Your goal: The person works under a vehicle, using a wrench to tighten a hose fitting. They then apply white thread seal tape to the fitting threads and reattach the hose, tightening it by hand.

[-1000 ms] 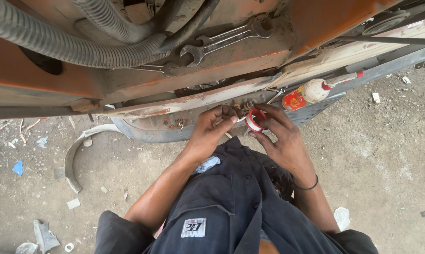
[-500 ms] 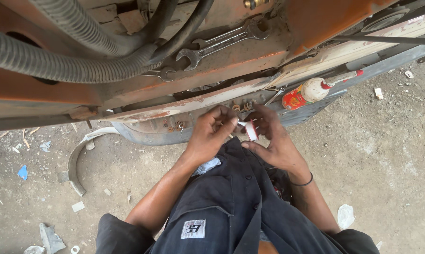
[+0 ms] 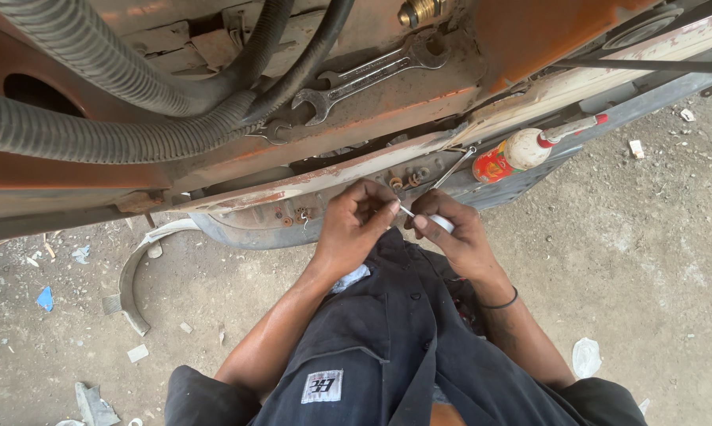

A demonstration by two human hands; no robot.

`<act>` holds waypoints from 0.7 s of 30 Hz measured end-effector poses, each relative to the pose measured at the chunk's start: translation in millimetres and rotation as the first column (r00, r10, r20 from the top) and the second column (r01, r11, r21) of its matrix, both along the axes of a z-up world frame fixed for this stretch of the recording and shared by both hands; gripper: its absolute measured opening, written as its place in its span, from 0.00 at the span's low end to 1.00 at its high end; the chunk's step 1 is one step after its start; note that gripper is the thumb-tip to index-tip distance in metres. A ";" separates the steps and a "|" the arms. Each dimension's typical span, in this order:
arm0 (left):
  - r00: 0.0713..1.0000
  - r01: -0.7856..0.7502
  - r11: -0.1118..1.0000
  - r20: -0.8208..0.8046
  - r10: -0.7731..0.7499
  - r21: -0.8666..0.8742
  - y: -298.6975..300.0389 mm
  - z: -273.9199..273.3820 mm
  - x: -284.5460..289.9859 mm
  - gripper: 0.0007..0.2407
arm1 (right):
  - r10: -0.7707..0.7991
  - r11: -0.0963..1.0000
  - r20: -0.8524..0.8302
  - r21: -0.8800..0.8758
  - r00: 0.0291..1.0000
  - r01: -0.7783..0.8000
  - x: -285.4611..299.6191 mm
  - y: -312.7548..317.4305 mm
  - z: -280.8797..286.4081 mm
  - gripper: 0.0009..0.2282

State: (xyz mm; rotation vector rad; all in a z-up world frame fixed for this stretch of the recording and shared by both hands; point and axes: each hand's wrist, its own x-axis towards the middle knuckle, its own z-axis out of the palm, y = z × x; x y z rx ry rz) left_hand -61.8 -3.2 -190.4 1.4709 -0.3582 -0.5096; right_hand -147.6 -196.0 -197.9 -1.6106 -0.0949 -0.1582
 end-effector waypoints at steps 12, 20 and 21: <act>0.996 -0.068 0.982 -0.063 0.057 -0.177 -0.2 -16.4 14.8 0.07 | -0.107 0.994 -0.134 -0.047 0.985 0.102 -6.0 -5.8 14.9 0.07; 0.995 0.047 0.989 0.096 -0.034 -0.138 -2.4 12.9 16.5 0.10 | -0.269 0.914 -0.045 -0.328 0.962 0.241 -8.4 0.0 39.4 0.26; 0.992 0.056 0.991 0.118 -0.042 -0.118 -1.3 18.4 16.5 0.11 | -0.289 0.880 -0.039 -0.406 0.957 0.249 -8.7 2.4 44.1 0.30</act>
